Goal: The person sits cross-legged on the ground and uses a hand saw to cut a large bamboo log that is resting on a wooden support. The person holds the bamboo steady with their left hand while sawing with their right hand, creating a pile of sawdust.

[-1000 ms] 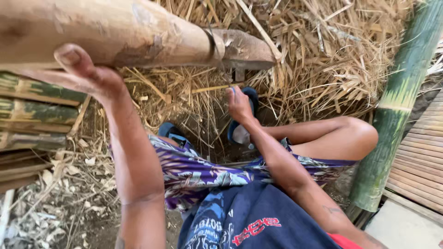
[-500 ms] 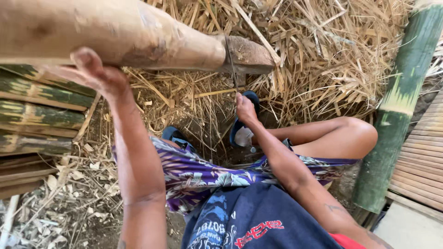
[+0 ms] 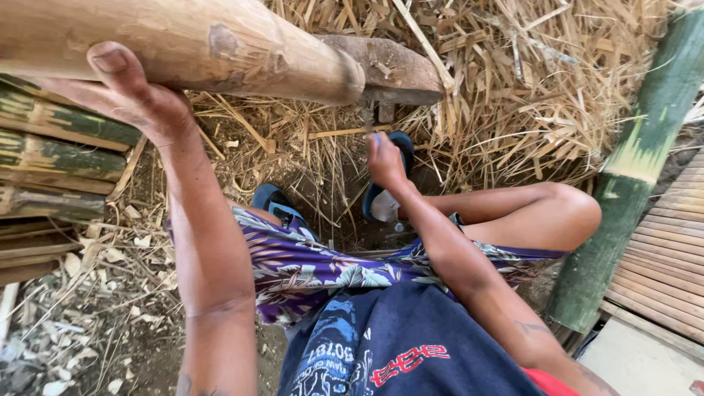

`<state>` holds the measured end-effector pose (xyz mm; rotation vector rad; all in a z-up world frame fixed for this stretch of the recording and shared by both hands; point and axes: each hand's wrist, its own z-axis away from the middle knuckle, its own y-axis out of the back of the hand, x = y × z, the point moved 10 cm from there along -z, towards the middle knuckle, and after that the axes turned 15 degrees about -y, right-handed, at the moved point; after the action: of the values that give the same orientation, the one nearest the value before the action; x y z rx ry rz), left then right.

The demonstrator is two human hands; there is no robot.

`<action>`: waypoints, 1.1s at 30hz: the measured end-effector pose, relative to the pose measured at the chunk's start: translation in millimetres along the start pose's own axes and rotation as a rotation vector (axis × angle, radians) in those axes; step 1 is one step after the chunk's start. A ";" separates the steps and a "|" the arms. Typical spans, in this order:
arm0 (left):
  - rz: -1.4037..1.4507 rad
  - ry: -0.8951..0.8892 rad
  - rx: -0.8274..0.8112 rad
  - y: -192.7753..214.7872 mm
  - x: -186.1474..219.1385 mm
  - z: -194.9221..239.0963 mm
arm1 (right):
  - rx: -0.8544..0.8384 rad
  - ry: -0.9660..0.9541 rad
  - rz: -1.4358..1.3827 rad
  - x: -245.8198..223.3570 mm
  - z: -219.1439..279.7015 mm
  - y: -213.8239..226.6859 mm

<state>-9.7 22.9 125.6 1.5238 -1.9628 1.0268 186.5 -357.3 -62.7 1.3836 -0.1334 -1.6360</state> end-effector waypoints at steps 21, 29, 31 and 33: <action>0.403 0.037 -0.212 6.5 -61.3 -0.9 | -0.141 -0.055 0.026 -18.1 -1.8 13.4; 0.161 -0.174 -0.025 -1.7 -14.6 -5.8 | -0.037 0.001 0.003 13.0 -39.3 24.5; 0.290 -0.063 -0.126 -9.1 -1.5 1.4 | -0.079 -0.003 0.018 28.7 -16.0 14.1; 0.348 0.009 -0.166 -9.3 -3.2 0.9 | -0.060 -0.059 0.018 51.4 -26.1 3.0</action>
<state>0.2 23.1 125.3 1.1120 -2.2961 0.9696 214.4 -382.8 -106.4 1.2862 -0.1297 -1.6535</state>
